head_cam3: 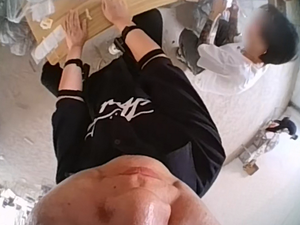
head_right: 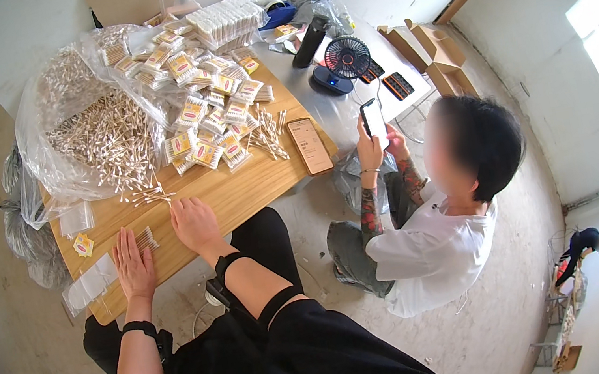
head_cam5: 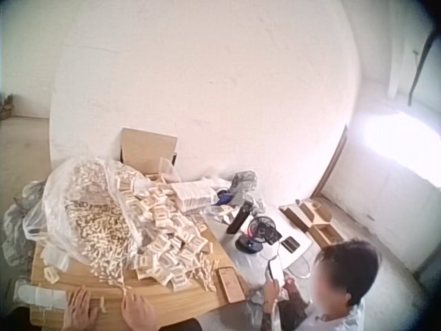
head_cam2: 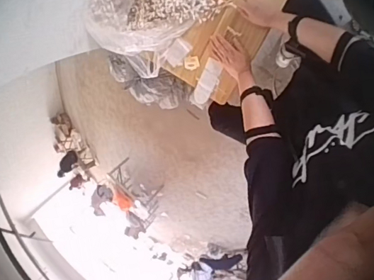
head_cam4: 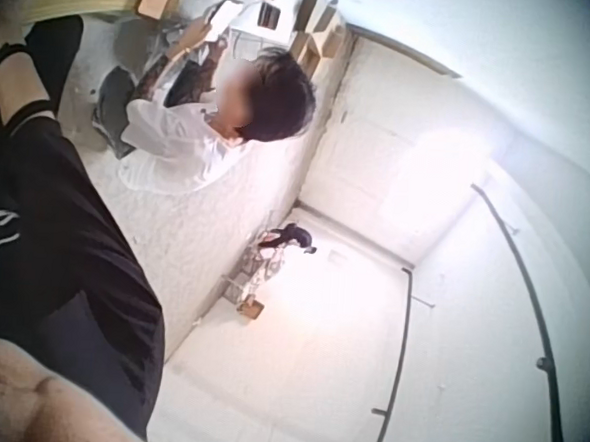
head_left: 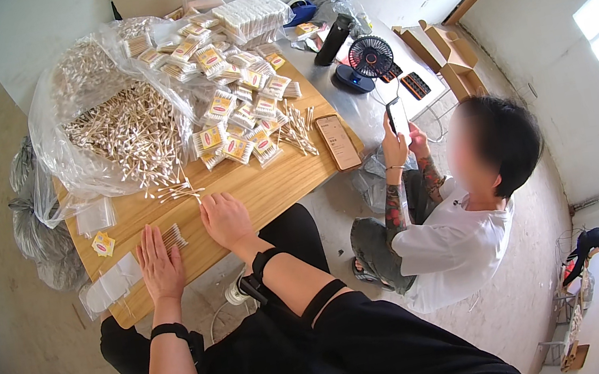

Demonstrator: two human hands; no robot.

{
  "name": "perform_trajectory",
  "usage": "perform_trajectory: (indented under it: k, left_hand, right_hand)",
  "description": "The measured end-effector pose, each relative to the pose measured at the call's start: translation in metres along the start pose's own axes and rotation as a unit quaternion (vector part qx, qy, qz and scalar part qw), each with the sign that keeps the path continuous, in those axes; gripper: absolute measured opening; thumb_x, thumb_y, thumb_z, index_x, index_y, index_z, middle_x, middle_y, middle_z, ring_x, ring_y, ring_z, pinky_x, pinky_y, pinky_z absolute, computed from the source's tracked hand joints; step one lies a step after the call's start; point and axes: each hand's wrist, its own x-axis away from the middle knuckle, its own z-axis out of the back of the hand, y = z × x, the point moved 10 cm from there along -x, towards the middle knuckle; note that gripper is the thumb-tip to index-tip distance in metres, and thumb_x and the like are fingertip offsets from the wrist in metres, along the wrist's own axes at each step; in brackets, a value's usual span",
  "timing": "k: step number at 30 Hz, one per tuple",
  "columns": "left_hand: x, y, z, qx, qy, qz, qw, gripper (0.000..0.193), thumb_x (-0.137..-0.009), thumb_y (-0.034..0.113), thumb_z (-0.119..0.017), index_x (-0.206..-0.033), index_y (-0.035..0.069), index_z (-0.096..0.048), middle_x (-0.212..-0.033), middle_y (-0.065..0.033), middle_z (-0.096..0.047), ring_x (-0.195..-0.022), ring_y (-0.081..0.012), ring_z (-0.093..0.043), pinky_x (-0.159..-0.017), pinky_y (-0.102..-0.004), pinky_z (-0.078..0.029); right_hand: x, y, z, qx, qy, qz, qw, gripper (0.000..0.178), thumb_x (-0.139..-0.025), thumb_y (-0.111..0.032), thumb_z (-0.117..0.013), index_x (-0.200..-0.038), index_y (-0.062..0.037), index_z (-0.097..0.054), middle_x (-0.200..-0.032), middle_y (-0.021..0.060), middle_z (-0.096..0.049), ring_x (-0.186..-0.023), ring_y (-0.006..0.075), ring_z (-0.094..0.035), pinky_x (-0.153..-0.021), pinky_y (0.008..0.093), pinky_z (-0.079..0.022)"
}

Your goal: The recorder is counting and placing cotton swabs into small plastic bags.

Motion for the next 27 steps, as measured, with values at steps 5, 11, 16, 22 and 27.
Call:
perform_trajectory:
  k: [5, 11, 16, 22, 27]
  left_hand:
    - [0.0003, -0.0018, -0.0016, -0.008, -0.003, 0.003, 1.0, 0.061, -0.098, 0.028, -0.049, -0.151, 0.005, -0.032, -0.158, -0.012, -0.031, -0.146, -0.0294, -0.028, -0.121, -0.0471, -0.02]
    - [0.0004, -0.001, -0.0002, -0.002, -0.007, 0.007, 1.0, 0.061, -0.097, 0.028, -0.05, -0.151, 0.005, -0.032, -0.158, -0.012, -0.031, -0.146, -0.0294, -0.028, -0.121, -0.0473, -0.021]
    - [0.0002, -0.0009, -0.0002, -0.004, -0.005, 0.005, 1.0, 0.061, -0.098, 0.029, -0.05, -0.151, 0.005, -0.032, -0.157, -0.0125, -0.031, -0.146, -0.0299, -0.028, -0.121, -0.0476, -0.021]
    - [0.0001, -0.0005, 0.0004, -0.003, -0.004, 0.003, 1.0, 0.061, -0.098, 0.029, -0.049, -0.15, 0.005, -0.032, -0.157, -0.013, -0.032, -0.146, -0.0305, -0.028, -0.121, -0.0477, -0.021]
    - [0.0002, -0.0022, -0.0016, -0.006, -0.005, 0.004, 1.0, 0.06, -0.098, 0.03, -0.049, -0.15, 0.005, -0.032, -0.157, -0.0131, -0.032, -0.146, -0.0306, -0.028, -0.121, -0.0476, -0.021]
  right_hand:
    - [-0.0001, -0.0008, -0.0008, 0.002, -0.006, 0.003, 1.0, 0.012, -0.092, -0.017, -0.057, -0.087, -0.007, -0.055, -0.08, 0.0105, -0.062, -0.081, 0.03, -0.061, -0.072, 0.0427, -0.05]
    - [0.0001, -0.0005, -0.0003, 0.0, -0.012, -0.006, 1.0, 0.013, -0.092, -0.018, -0.057, -0.086, -0.0069, -0.055, -0.082, 0.0105, -0.063, -0.082, 0.0311, -0.061, -0.073, 0.0428, -0.05]
    - [0.0003, -0.0017, 0.0012, 0.001, 0.001, 0.005, 1.0, 0.012, -0.092, -0.018, -0.057, -0.087, -0.0069, -0.055, -0.08, 0.0104, -0.062, -0.081, 0.0299, -0.061, -0.071, 0.0428, -0.05]
    - [0.0007, -0.0004, -0.0009, -0.004, 0.0, 0.003, 1.0, 0.012, -0.092, -0.017, -0.057, -0.087, -0.0065, -0.055, -0.08, 0.0109, -0.062, -0.081, 0.0302, -0.061, -0.071, 0.0432, -0.05]
    - [0.0006, -0.0005, -0.0017, -0.002, -0.001, 0.004, 1.0, 0.011, -0.091, -0.016, -0.058, -0.086, -0.0064, -0.055, -0.08, 0.0108, -0.062, -0.081, 0.0304, -0.061, -0.071, 0.0432, -0.05]
